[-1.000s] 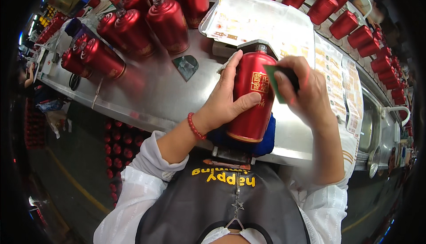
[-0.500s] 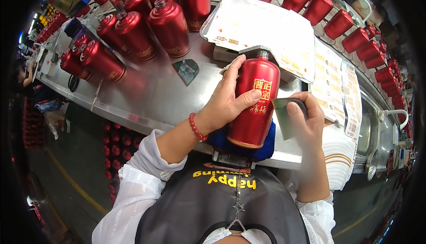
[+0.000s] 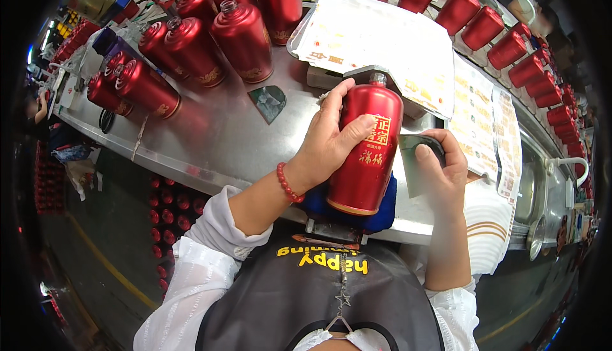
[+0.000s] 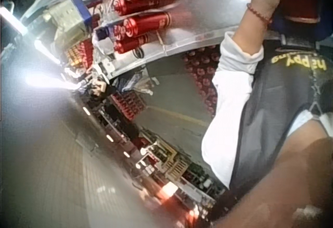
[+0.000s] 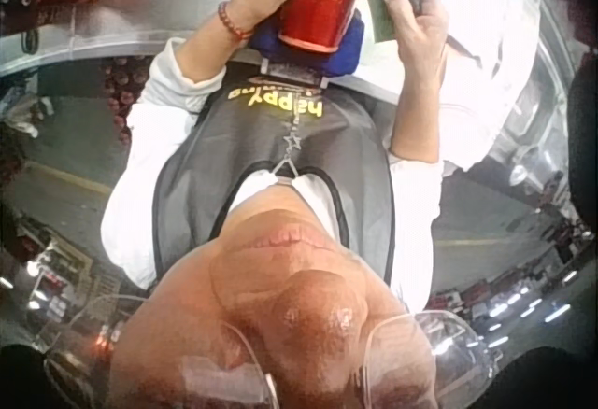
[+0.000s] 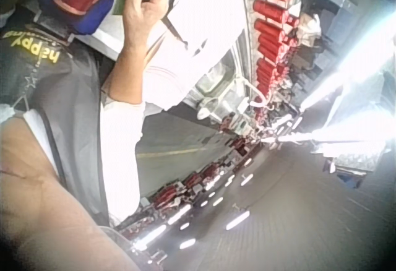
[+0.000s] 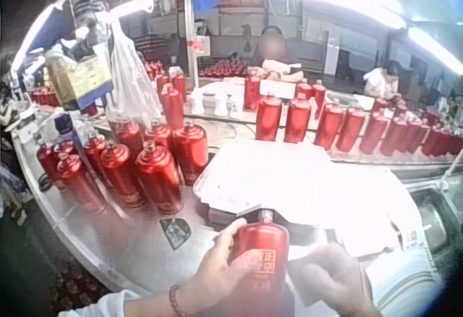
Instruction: The person applies gold stickers to red beverage cans. They peel each sticker from a sheet, position it on the can, and smooth it down with a small tool. The person repeats this process for multiple cans on a stainless steel workbench.
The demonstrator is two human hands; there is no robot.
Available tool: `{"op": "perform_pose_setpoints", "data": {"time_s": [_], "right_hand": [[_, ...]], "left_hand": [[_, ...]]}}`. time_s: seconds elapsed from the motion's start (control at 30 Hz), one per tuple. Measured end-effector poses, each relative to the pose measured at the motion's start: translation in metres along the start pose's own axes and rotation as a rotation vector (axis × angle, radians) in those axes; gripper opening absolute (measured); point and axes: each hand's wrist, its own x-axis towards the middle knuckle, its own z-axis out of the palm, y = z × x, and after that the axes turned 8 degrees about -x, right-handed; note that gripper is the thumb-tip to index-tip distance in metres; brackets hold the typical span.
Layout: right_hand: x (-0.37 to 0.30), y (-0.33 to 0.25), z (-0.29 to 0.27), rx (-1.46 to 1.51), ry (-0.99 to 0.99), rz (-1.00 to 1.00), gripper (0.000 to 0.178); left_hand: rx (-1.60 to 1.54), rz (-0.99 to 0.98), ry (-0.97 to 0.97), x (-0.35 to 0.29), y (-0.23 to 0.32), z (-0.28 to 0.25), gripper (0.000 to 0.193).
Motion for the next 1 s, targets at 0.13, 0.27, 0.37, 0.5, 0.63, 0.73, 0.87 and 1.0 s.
{"op": "perform_pose_setpoints", "data": {"time_s": [0.13, 0.27, 0.37, 0.5, 0.63, 0.73, 0.87, 1.0], "right_hand": [[0.000, -0.003, -0.005, 0.008, -0.015, 0.006, 0.017], [0.002, -0.009, -0.007, 0.005, -0.035, 0.056, 0.016], [0.000, -0.012, -0.006, -0.025, -0.073, 0.077, 0.015], [-0.002, -0.015, -0.006, -0.076, -0.132, 0.063, 0.015], [-0.004, -0.020, -0.007, -0.161, -0.169, 0.021, 0.014], [-0.004, -0.020, -0.012, -0.236, -0.231, 0.046, 0.018], [-0.003, -0.024, -0.005, -0.195, -0.240, 0.037, 0.018], [-0.002, -0.021, -0.004, -0.099, -0.206, 0.092, 0.016]], "left_hand": [[0.116, 0.089, -0.023, -0.005, -0.011, -0.006, 0.084], [0.144, 0.082, -0.046, -0.006, -0.008, -0.005, 0.090], [0.070, 0.028, -0.030, -0.006, -0.005, -0.004, 0.086], [0.040, 0.031, -0.010, -0.006, -0.004, -0.002, 0.080], [0.049, 0.030, -0.003, -0.008, -0.005, -0.004, 0.074], [0.091, 0.032, -0.025, -0.009, -0.007, -0.008, 0.067], [0.109, 0.053, -0.018, -0.009, -0.009, -0.008, 0.063], [0.093, 0.104, 0.002, -0.012, -0.008, -0.010, 0.057]]}}
